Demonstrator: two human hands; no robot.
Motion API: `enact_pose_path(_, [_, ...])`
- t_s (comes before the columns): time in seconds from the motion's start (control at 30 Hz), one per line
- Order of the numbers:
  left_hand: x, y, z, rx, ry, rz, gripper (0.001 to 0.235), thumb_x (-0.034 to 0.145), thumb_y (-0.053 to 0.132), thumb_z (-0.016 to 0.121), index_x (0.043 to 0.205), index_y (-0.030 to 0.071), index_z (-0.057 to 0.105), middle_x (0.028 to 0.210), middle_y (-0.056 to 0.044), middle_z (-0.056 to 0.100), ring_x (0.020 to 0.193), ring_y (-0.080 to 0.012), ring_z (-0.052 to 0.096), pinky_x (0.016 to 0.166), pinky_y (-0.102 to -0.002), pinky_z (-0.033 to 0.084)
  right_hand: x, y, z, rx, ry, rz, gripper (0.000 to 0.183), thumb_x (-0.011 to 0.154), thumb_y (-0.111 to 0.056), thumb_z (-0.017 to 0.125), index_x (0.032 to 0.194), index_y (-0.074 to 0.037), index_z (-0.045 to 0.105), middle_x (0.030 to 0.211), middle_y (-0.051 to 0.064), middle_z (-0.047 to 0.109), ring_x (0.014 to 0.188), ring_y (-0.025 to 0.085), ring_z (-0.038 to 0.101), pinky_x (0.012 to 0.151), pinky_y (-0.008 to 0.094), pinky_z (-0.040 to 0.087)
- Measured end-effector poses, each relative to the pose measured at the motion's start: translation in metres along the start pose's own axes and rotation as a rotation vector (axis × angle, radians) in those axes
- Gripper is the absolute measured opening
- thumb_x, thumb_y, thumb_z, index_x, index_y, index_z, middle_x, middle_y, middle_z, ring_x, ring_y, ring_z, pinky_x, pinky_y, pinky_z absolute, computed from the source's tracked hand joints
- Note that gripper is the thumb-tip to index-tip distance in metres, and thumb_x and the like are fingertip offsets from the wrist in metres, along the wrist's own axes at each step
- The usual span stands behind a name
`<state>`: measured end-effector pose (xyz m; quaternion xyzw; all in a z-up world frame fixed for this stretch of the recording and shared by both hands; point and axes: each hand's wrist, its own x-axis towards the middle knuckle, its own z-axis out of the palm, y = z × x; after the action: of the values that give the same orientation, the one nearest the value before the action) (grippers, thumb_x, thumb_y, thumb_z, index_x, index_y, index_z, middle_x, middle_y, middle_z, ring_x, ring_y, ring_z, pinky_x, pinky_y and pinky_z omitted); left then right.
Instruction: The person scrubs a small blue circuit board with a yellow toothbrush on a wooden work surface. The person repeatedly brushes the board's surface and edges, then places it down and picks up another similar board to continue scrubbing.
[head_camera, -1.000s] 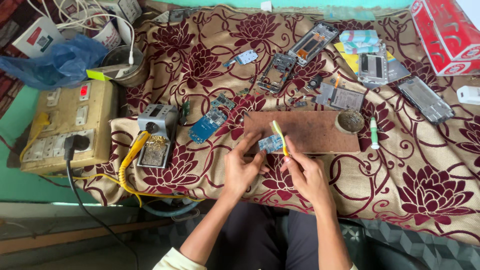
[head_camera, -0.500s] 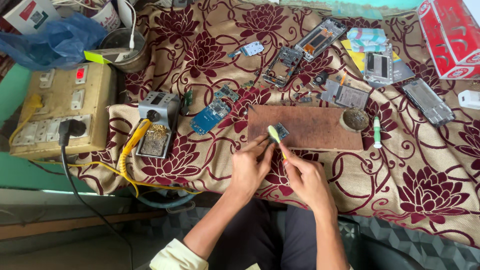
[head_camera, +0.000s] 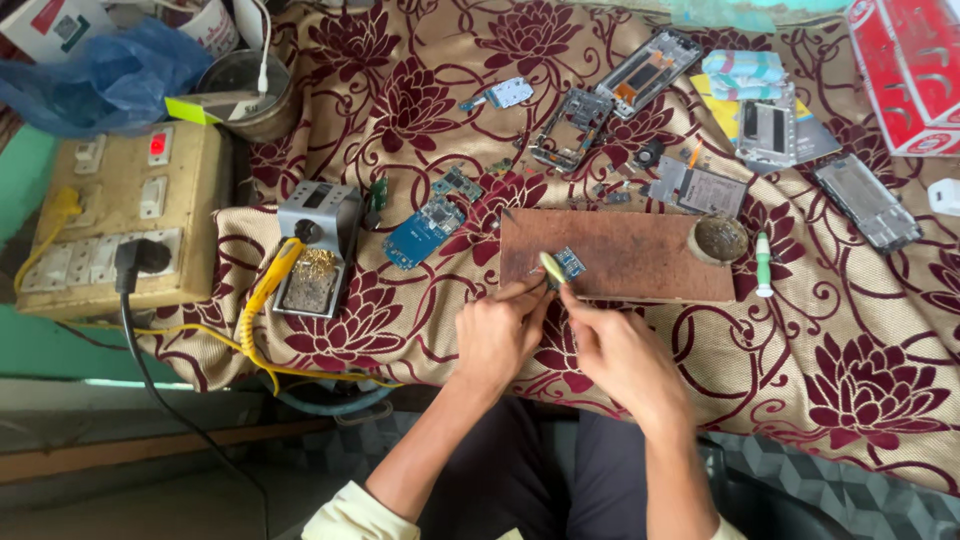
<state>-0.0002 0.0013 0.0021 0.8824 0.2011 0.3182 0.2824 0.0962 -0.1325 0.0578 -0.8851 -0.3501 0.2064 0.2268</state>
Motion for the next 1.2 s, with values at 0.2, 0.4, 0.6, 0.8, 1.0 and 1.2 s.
enact_pose_path(0.2, [0.001,0.0,-0.002,-0.009,0.121,0.054,0.014,0.089,0.019,0.075,0.095,0.008,0.081,0.11,-0.002,0.077,0.072,-0.0264,0.074,0.058,-0.037,0.057,0.005,-0.012,0.003,0.033,0.141,-0.261,0.05,0.091,-0.01,0.059,0.141,-0.016,0.06,0.077,0.024,0.069,0.066,0.038,0.07,0.06,0.048,0.053])
enact_pose_path(0.4, [-0.003,-0.002,0.001,0.033,0.149,0.091,0.014,0.089,0.017,0.076,0.098,0.008,0.081,0.109,-0.003,0.075,0.07,-0.0262,0.072,0.058,-0.038,0.055,-0.022,0.011,0.002,0.015,-0.028,-0.017,0.047,0.092,-0.012,0.057,0.138,-0.022,0.062,0.069,0.021,0.069,0.054,0.029,0.074,0.059,0.043,0.054])
enact_pose_path(0.6, [0.002,-0.005,-0.003,-0.078,0.059,0.013,0.014,0.088,0.019,0.078,0.098,0.01,0.082,0.107,0.002,0.076,0.067,-0.0226,0.072,0.057,-0.035,0.056,0.013,-0.004,-0.006,-0.019,-0.02,-0.08,0.048,0.093,-0.012,0.057,0.14,-0.021,0.06,0.075,0.023,0.066,0.056,0.031,0.071,0.057,0.046,0.051])
enact_pose_path(0.8, [0.001,-0.001,-0.006,-0.017,0.1,0.036,0.014,0.087,0.019,0.078,0.096,0.009,0.082,0.104,0.002,0.077,0.069,-0.0233,0.073,0.055,-0.035,0.055,-0.004,-0.015,-0.006,-0.047,-0.026,-0.024,0.05,0.093,-0.013,0.056,0.142,-0.024,0.058,0.071,0.022,0.069,0.057,0.031,0.071,0.058,0.047,0.051])
enact_pose_path(1.0, [0.0,-0.007,-0.001,-0.046,0.1,0.083,0.013,0.088,0.018,0.076,0.096,0.008,0.081,0.108,0.001,0.078,0.071,-0.0228,0.074,0.056,-0.034,0.056,-0.011,0.003,-0.002,0.021,0.022,0.041,0.051,0.091,-0.011,0.059,0.14,-0.023,0.061,0.07,0.021,0.068,0.053,0.031,0.07,0.057,0.045,0.054])
enact_pose_path(1.2, [0.001,-0.005,-0.003,-0.022,0.092,0.043,0.014,0.088,0.02,0.078,0.095,0.009,0.081,0.106,0.001,0.078,0.071,-0.0232,0.074,0.057,-0.035,0.057,-0.013,-0.014,0.012,-0.172,0.114,-0.021,0.059,0.089,-0.007,0.058,0.147,-0.014,0.052,0.072,0.02,0.073,0.057,0.03,0.073,0.061,0.044,0.059])
